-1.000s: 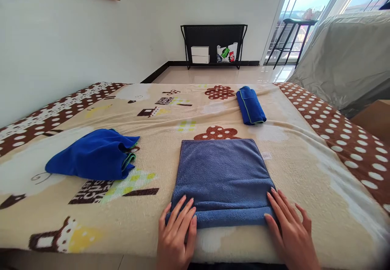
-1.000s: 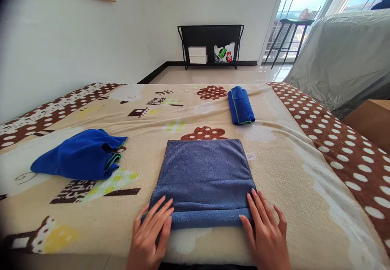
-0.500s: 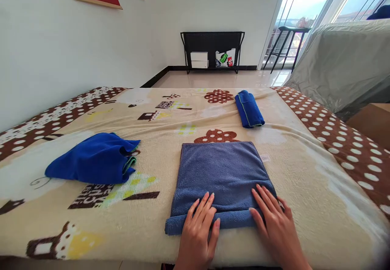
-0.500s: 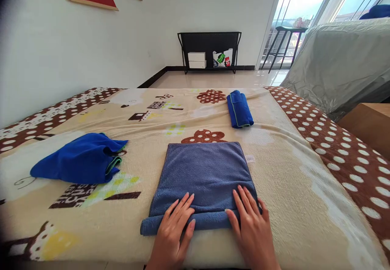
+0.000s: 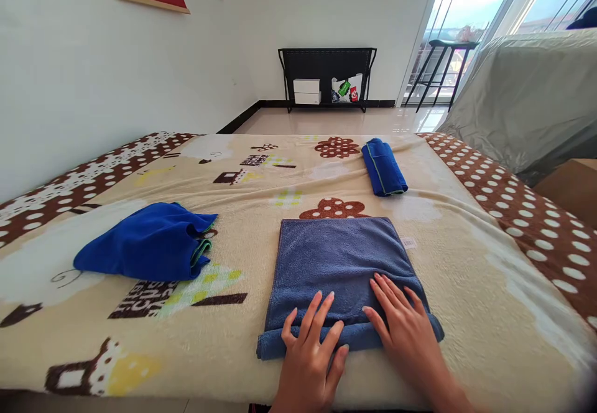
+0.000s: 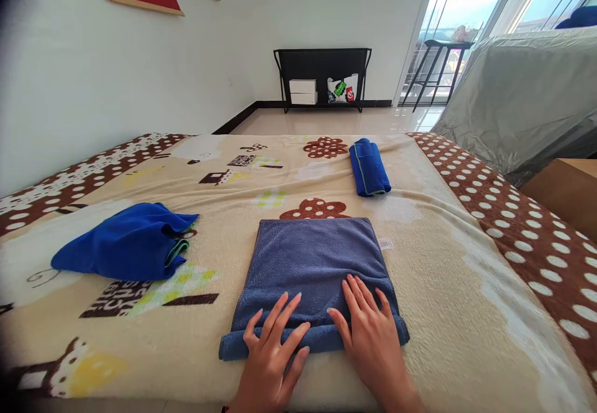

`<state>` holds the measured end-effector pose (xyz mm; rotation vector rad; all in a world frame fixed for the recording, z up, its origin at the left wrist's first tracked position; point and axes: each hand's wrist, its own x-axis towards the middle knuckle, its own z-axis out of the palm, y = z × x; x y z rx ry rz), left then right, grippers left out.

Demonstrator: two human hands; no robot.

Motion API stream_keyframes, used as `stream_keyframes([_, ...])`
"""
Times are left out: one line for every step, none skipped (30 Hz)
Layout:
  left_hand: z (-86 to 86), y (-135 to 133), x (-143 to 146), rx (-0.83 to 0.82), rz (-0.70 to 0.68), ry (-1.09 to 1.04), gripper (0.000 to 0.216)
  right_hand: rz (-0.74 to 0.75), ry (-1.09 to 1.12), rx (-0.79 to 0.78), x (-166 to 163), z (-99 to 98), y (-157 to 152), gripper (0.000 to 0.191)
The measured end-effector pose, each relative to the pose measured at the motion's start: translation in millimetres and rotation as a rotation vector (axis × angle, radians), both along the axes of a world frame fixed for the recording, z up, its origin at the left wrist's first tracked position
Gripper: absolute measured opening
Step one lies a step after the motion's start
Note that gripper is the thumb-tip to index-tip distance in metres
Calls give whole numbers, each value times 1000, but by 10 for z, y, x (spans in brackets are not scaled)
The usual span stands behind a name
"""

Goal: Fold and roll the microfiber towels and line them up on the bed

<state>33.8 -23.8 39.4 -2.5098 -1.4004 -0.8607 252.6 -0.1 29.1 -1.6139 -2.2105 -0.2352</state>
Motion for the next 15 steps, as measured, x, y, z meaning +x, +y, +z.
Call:
stream_keyframes([-6,3,0,12,4,-37,25,-7,13,19,7,4,-11,52])
stream_keyframes([-13,8,0,16,-5,-61,26,33,23,31,0,18,-34,49])
stream_keyframes([-18,15,0,10,-25,-74,27,118,28,32,-22,41,-63,46])
stream_keyframes([-23,23,0,-5,-50,-80,28,226,29,18,-53,68,-93,43])
stream_keyframes([-27,30,1,-25,-72,-83,29,328,24,-10,-90,93,-117,41])
stream_keyframes([-31,36,2,-43,-83,-83,30,396,16,-47,-125,113,-130,41])
stream_keyframes([-37,41,4,-59,-78,-77,31,411,9,-86,-152,123,-129,43])
stream_keyframes([-48,42,4,-68,-61,-60,32,370,5,-115,-163,120,-116,45])
stream_keyframes([-63,42,3,-71,-34,-31,33,286,6,-129,-155,105,-93,47])
stream_keyframes([-84,38,-2,-68,-1,7,36,184,11,-133,-125,77,-65,48])
stream_keyframes([-109,33,-13,-62,35,47,39,89,19,-127,-74,39,-38,50])
stream_keyframes([-138,26,-33,-57,72,84,42,8,26,-117,-4,-6,-16,52])
stream_keyframes([-167,19,-64,-52,105,111,45,-53,29,-105,82,-55,-4,54])
stream_keyframes([-196,14,-107,-46,135,123,47,-92,26,-93,180,-107,-2,55])
stream_keyframes([-221,12,-164,-43,164,124,47,-113,20,-81,284,-158,-12,56])
